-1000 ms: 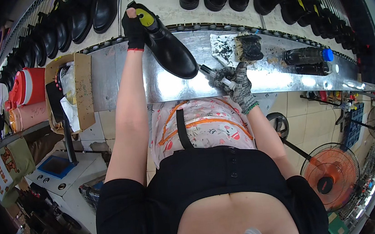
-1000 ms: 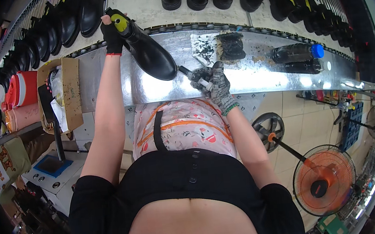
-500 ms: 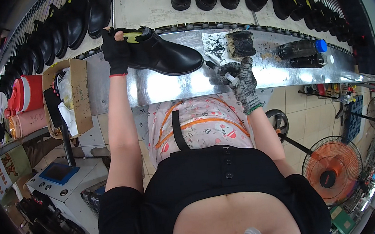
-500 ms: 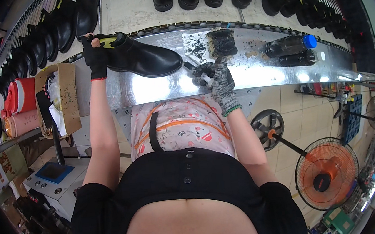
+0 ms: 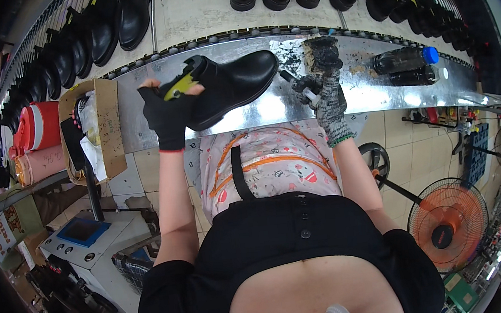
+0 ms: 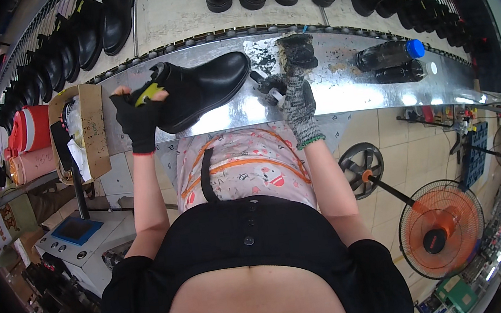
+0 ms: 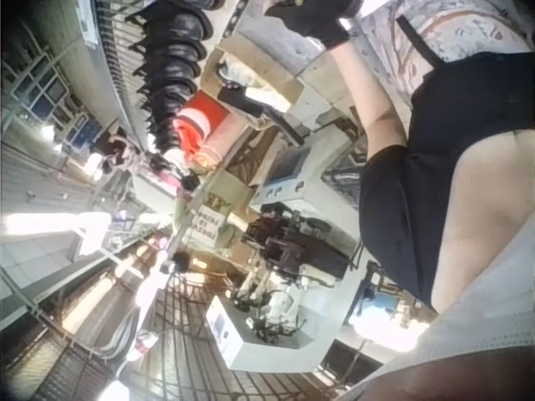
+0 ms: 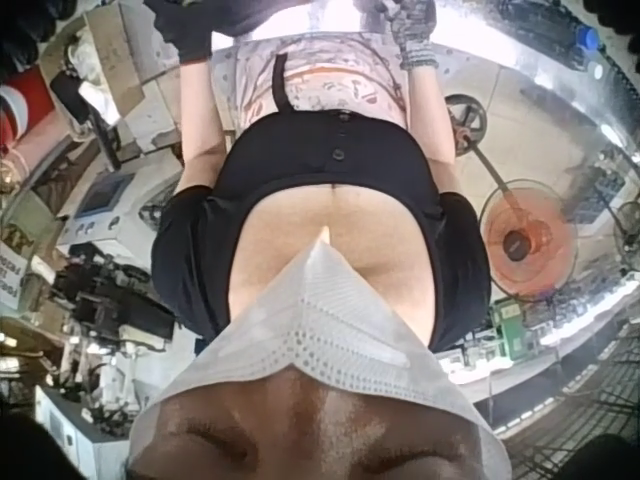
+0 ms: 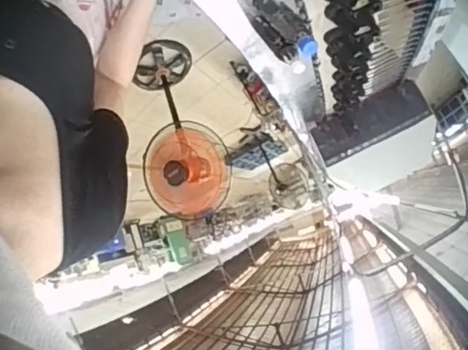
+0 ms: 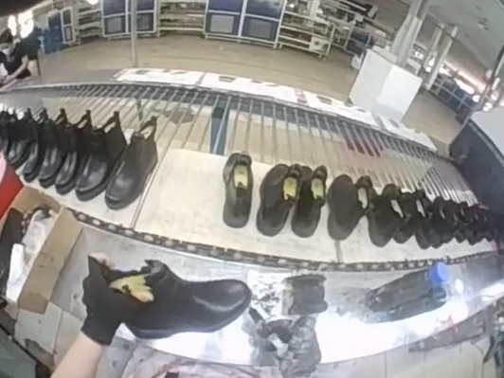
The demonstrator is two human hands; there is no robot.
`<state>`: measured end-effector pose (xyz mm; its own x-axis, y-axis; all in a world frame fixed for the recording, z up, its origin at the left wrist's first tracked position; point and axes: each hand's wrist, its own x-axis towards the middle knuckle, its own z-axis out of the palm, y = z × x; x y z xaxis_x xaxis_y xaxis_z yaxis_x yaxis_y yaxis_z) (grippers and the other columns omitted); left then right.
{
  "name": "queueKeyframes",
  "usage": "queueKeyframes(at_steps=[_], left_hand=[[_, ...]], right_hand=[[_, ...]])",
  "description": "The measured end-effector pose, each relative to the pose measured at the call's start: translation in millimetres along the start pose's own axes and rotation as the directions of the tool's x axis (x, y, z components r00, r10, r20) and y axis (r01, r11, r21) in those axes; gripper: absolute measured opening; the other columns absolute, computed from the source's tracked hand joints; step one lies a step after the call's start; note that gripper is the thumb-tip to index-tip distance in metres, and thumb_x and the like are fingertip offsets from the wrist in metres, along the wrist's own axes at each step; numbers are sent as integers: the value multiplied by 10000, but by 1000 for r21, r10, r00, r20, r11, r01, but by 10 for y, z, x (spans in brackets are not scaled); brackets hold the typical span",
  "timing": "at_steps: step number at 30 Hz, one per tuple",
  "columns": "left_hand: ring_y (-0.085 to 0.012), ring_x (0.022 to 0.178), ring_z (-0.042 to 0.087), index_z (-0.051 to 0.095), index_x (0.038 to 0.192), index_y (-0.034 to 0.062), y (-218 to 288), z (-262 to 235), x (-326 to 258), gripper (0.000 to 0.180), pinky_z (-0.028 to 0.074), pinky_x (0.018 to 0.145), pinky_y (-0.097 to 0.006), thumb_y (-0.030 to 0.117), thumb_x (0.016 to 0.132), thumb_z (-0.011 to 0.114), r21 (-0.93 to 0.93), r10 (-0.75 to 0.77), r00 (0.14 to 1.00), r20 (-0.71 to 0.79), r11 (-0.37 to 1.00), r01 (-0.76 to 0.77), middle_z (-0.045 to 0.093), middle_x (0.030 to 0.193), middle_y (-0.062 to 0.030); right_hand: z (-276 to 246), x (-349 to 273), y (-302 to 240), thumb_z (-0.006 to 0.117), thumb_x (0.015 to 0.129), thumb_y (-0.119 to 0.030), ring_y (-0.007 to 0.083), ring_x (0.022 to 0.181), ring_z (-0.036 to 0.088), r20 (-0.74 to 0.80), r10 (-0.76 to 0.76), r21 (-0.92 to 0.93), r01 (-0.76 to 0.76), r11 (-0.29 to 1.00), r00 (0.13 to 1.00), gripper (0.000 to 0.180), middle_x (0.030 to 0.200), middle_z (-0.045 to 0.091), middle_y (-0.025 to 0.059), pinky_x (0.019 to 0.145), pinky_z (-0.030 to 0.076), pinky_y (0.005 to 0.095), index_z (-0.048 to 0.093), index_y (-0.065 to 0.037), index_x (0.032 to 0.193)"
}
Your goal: Apply adhesive or sealant to the edge of a black leather boot using a small brush and then clean or polish the surface.
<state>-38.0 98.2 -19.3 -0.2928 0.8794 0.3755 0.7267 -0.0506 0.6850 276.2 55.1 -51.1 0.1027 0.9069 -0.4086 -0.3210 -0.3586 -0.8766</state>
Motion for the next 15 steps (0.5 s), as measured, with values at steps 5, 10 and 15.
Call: queueKeyframes(at_steps=[5, 10, 15], left_hand=[[-165, 650, 595, 442, 1075, 51, 312, -185, -275, 762, 494, 608, -284, 369, 548, 891, -28, -145, 970, 197, 988, 153, 571, 783, -67], [-161, 782, 629, 440, 1185, 29, 318, -189, -473, 696, 518, 679, -268, 175, 623, 824, -329, -262, 770, 582, 790, 517, 617, 964, -104], [-144, 823, 610, 537, 1158, -1, 400, -72, -633, 529, 495, 725, -279, 83, 669, 723, -325, -250, 498, 830, 508, 798, 628, 941, -55]], right_hand=[[-192, 140, 308, 504, 905, -12, 123, 725, 610, 47, -320, -573, 288, 768, 946, 132, 858, 672, 57, 625, 485, 240, 635, -17, 923], [145, -193, -222, 397, 968, -411, 129, 713, 620, 180, -169, -309, 218, 926, 969, 482, 814, 687, 62, 658, 496, 292, 661, -12, 918], [172, -417, -313, 323, 973, -462, 194, 721, 630, 188, -146, -550, 227, 804, 971, 539, 781, 682, 78, 704, 489, 319, 691, -76, 904]])
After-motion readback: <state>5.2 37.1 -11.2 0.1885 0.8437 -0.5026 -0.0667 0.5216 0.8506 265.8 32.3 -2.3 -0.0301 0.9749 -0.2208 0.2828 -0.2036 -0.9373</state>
